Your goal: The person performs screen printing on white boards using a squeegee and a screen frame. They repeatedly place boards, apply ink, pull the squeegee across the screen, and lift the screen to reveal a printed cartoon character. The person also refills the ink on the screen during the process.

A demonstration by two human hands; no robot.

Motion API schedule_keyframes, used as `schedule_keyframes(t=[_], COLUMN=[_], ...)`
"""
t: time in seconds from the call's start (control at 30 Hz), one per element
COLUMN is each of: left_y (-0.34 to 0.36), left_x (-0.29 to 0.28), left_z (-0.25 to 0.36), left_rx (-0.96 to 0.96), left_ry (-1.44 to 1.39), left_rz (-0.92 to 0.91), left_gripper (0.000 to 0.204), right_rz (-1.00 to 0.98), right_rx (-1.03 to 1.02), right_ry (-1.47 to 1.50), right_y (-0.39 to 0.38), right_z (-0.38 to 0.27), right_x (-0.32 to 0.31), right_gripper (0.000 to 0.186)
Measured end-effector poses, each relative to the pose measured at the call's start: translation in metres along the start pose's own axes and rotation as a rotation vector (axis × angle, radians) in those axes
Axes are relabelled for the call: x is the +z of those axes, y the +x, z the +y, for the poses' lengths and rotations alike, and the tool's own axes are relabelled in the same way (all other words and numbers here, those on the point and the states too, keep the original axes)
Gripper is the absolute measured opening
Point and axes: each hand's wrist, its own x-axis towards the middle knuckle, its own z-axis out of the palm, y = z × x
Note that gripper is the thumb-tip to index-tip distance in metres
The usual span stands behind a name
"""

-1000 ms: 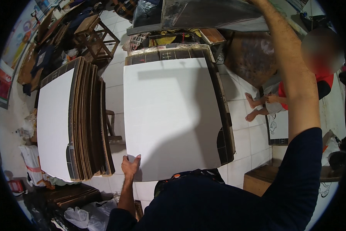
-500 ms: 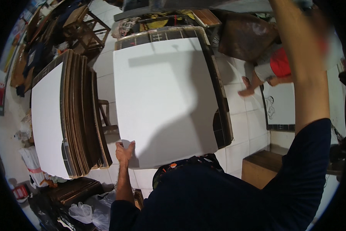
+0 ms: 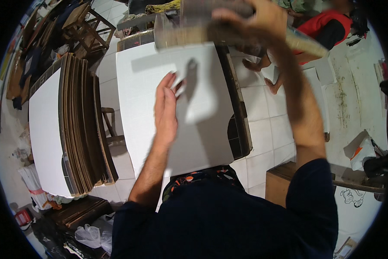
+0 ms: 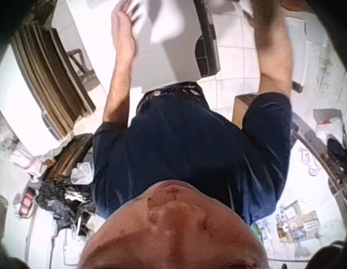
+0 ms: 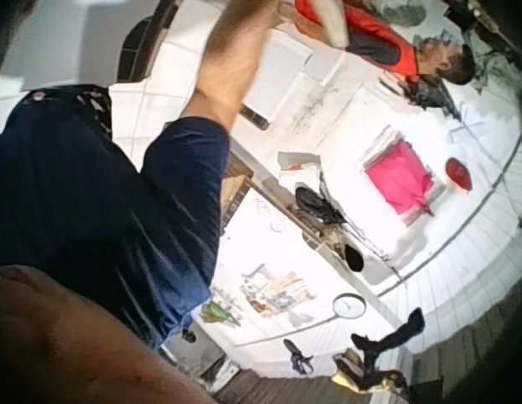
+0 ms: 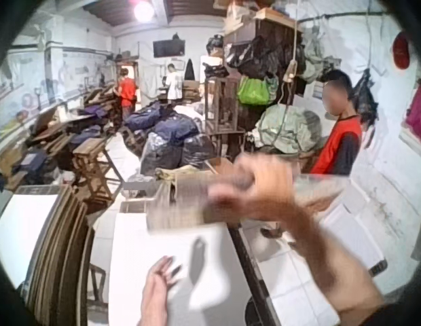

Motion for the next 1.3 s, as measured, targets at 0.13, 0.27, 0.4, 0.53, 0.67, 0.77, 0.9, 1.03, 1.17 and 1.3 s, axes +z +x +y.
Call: schedule_keyframes(t=[0.13,0.27,0.4,0.53,0.67,0.77,0.9,1.03,1.17,1.3], left_y=[-0.013,-0.050,-0.078,-0.095,-0.091,-0.084,-0.085,-0.089,-0.086,-0.086], left_x=[0.064,0.039,-0.004,-0.043,-0.054,-0.054,-0.054,-0.054,-0.051,-0.050], left_z=[0.006,-0.090,-0.168,-0.180,-0.192,-0.210,-0.222,-0.219,-0.216,-0.216], left_rx=[-0.442,-0.797,-0.928,-0.788,-0.089,-0.004,0.034,0.013,0.007,-0.006], left_ry=[-0.618,-0.503,-0.402,0.551,1.184,1.249,1.225,1.206,1.235,1.260], left_rz=[0.409,0.593,0.511,0.281,0.065,-0.092,-0.022,-0.023,-0.023,-0.022], left_gripper=[0.075,0.075,0.077,0.069,0.105,0.131,0.131,0.130,0.129,0.130], right_rz=[-0.068,-0.384,-0.456,-0.607,-0.775,-0.797,-0.839,-0.726,-0.591,-0.498], right_rx=[-0.110,0.051,0.070,0.116,0.103,0.093,0.080,0.018,-0.056,-0.080], right_ry=[0.009,0.108,0.110,0.175,0.160,0.186,0.180,0.166,0.131,0.124], right_y=[-0.135,-0.246,-0.287,-0.288,-0.270,-0.262,-0.269,-0.263,-0.209,-0.127], right_z=[-0.017,-0.039,-0.032,-0.019,-0.006,-0.004,-0.015,-0.006,0.038,0.088], right_x=[0.026,0.068,0.112,0.142,0.156,0.151,0.136,0.156,0.235,0.327], right_gripper=[0.056,0.053,0.046,0.041,0.039,0.034,0.029,0.029,0.027,0.026])
